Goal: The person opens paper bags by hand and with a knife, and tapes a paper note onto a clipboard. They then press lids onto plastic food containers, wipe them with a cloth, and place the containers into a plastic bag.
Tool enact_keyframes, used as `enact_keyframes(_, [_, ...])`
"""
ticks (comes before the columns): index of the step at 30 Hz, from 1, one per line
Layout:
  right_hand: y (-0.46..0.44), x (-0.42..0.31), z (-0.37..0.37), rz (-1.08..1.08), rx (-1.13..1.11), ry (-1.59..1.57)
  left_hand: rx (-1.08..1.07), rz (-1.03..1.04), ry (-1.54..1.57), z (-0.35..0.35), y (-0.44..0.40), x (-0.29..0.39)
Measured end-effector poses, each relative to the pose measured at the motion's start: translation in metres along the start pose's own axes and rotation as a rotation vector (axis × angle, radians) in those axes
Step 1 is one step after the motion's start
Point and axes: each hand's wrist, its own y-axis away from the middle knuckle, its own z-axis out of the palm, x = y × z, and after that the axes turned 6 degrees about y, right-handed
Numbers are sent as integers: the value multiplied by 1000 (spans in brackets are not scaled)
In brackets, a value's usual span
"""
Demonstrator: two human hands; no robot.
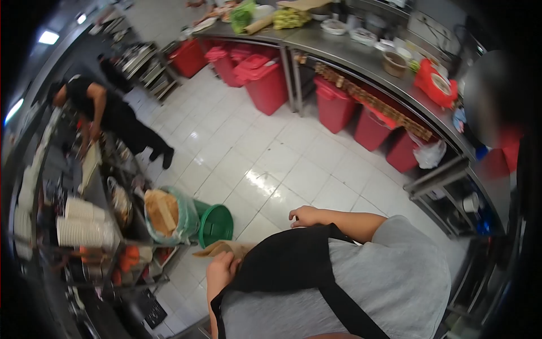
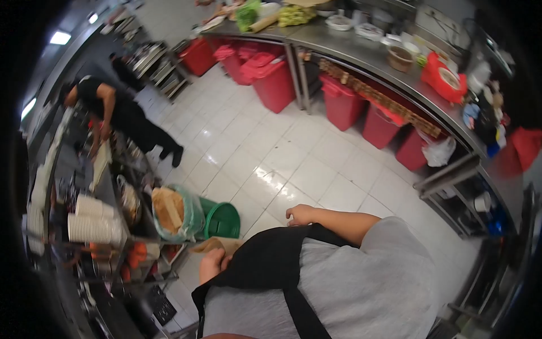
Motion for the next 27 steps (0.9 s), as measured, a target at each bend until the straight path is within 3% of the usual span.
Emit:
enact_keyframes(4, [32, 51, -24, 143, 139, -167, -2, 365, 150, 0, -107, 59])
enact_keyframes(8, [50, 80, -53, 236, 218, -325, -3, 379, 78, 2, -192, 68])
enact_keyframes(10, [51, 95, -65, 262, 224, -360, -85, 221, -113, -4, -230, 67])
enact_keyframes(16, [24, 133, -142, 302, 325, -433, -113, 630, 87, -24, -352, 80])
enact_keyframes(20, [-14, 150, -216, 327, 511, -832, -248, 716, 295, -39, -443, 96])
enact_keyframes(23, [-31, 162, -278, 368, 602, -1245, -406, 922, 261, -55, -517, 111])
enact_keyframes(27, [-57, 205, -325, 254, 385, -1644, -532, 1252, 422, -60, -596, 154])
